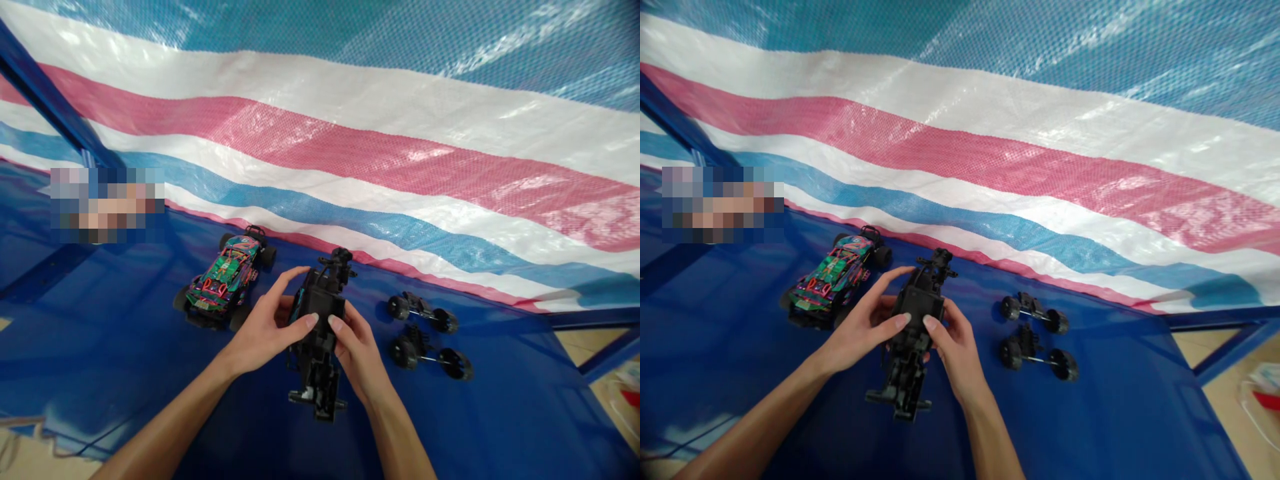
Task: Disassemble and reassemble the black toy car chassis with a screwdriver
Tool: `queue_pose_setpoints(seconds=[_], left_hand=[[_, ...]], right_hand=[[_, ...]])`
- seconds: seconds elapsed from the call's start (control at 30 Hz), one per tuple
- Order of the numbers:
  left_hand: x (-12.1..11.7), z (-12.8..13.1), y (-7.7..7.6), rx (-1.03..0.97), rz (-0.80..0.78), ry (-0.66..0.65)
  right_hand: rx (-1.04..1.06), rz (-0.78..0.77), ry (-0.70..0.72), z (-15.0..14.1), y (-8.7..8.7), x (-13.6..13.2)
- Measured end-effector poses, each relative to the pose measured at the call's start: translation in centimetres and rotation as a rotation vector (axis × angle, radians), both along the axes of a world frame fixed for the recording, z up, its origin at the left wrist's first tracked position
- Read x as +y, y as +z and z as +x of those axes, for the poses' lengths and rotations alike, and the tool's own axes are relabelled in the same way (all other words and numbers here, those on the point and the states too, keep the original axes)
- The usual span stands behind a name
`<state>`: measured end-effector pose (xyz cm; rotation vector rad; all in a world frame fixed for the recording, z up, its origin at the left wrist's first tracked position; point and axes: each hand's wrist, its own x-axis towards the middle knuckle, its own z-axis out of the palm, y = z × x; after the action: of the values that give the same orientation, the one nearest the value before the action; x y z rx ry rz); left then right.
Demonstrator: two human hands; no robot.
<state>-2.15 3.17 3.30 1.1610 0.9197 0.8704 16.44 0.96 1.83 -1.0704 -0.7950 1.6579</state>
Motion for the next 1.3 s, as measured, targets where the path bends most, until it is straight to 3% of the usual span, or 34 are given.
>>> queue_pose_setpoints(seconds=[0.23, 0.4, 0.57, 0.97, 1.1, 1.2, 1.3], left_hand=[[0.3, 0.0, -1.1, 0.098, 0.050, -0.040], [0.4, 0.3, -1.0, 0.041, 0.024, -0.099], [0.2, 0.5, -1.1, 0.071, 0.044, -0.056], [0.1, 0.7, -1.6, 0.055, 0.115, -0.043], [0.7, 0.4, -0.9, 0.041, 0.069, 0.178], [1.4, -0.2, -0.7, 0.034, 0.093, 0.418], [1.7, -0.7, -0.9, 0.000, 0.110, 0.531]], right_hand=[[-0.146, 0.131, -0.112, 0.9, -0.1, -0.1], [-0.228, 0.214, -0.098, 1.5, -1.0, -0.1], [-0.355, 0.317, -0.007, 2.3, -1.8, 0.0], [-0.343, 0.347, -0.023, 1.7, -1.6, 0.1], [-0.332, 0.279, -0.064, 2.1, -2.3, 0.7], [-0.692, 0.377, -0.079, 2.5, -2.5, 1.0], [-1.030, 0.564, 0.094, 2.2, -2.3, 0.7]])
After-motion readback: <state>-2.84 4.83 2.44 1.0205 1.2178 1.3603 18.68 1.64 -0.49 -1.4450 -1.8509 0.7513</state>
